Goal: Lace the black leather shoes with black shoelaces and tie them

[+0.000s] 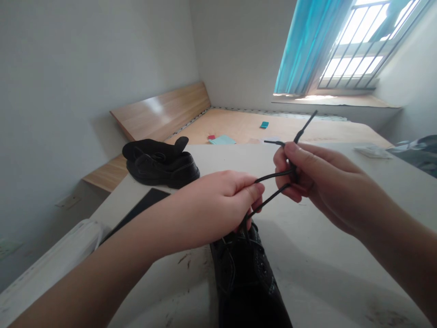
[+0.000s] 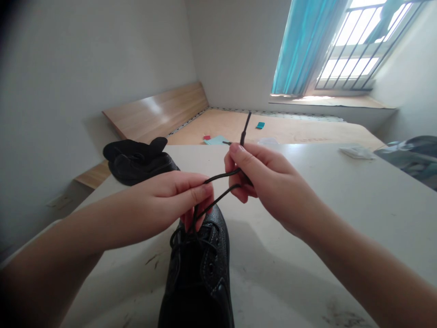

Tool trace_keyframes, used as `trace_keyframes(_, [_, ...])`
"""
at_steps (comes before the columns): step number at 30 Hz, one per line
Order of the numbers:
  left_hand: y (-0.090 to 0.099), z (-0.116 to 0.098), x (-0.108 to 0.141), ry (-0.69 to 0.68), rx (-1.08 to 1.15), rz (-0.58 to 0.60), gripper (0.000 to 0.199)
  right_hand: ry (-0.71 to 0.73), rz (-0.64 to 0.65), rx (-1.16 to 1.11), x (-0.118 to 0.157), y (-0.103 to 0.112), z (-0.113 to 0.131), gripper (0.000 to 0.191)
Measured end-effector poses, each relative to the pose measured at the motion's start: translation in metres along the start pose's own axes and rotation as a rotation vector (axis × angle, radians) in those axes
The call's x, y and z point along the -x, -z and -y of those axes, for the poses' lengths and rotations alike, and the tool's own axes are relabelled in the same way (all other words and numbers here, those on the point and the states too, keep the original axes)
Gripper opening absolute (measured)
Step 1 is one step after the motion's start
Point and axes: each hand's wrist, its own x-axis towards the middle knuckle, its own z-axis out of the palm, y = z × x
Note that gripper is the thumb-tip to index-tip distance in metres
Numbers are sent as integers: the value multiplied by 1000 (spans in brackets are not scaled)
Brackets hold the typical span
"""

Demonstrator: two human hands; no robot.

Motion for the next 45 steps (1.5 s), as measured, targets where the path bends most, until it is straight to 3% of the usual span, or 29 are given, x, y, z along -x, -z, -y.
trace_keyframes(7, [4,0,-9,24,290,264,33,-53,26,-85,1,2,3,38])
trace_keyframes(12, [7,1,-12,-30,447,34,34,-99,124,-244,4,7,6,30])
trace_keyframes(18, [7,2,-17,-78,544,-156,35,-286,510,-224,15,3,6,26])
trace_keyframes(21, [10,3,-16,-92,550,-189,44,-325,613,-241,19,1,7,23])
trace_keyframes(30, [6,-4,-3,-223,487,-72,48,-403,570,-232,15,-11,-1,20])
trace_keyframes(39, [-1,-11,9,-198,430,-79,44,-385,576,-233,18,-16,-8,29])
trace_keyframes(45, [1,-12,6,-236,373,-142,40,-396,587,-234,16,-16,-8,21])
